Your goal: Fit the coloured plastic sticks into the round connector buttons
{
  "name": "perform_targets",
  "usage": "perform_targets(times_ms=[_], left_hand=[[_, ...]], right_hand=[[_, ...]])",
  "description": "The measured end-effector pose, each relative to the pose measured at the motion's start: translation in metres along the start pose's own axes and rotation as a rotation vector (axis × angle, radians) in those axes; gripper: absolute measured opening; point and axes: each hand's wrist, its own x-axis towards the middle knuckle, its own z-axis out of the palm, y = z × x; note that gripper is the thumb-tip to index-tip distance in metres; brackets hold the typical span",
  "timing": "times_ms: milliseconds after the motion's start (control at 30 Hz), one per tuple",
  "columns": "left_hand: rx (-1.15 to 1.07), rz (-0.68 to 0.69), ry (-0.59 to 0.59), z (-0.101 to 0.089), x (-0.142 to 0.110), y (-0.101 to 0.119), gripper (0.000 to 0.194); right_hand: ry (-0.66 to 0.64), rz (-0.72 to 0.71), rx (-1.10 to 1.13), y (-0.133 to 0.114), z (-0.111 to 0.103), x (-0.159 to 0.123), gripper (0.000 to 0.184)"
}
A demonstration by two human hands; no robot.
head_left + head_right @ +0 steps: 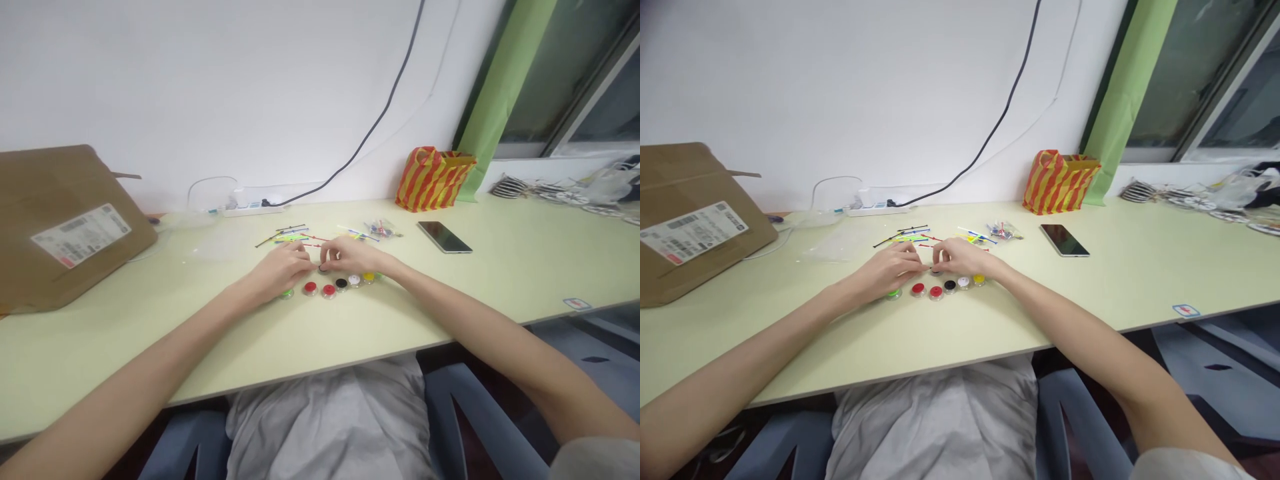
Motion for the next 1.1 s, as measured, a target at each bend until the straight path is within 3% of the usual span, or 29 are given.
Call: perform_targets(times_ms=[100, 367, 433, 567, 633, 700, 867, 1100], left_hand=[[-0.032, 0.022, -0.086, -0.002, 0.001, 0.001, 0.030], [0.021, 0.002, -0.025, -0.010, 0.004, 0.001, 0.035], [0.039, -0.017, 0.067, -0.017, 0.005, 0.001, 0.035], [0.057, -0.073, 0.313, -0.028, 0.004, 0.001, 0.037], [0.054, -0.090, 0.353, -0.029, 0.002, -0.001, 0.039], [0.058, -0.095, 0.338, -0.027, 0.000, -0.003, 0.040], [0.072, -0.072, 0.285, -0.019, 0.000, -0.004, 0.036], [0.067, -0.062, 0.259, -0.018, -0.003, -0.006, 0.032]], right_hand=[[-0.005, -0.064, -0.055, -0.004, -0.002, -0.003, 0.010], [-0.012, -0.096, 0.026, -0.021, -0.013, -0.009, 0.006], [0.084, -0.137, 0.042, -0.024, -0.020, -0.010, 0.009], [0.447, -0.176, -0.097, -0.017, -0.034, -0.009, 0.009], [0.531, -0.153, -0.188, -0.007, -0.038, -0.008, 0.006], [0.445, -0.140, -0.253, 0.003, -0.040, -0.009, 0.003], [0.037, -0.101, -0.349, 0.019, -0.036, -0.014, 0.006], [-0.014, 0.004, -0.395, 0.034, -0.042, -0.013, 0.006]])
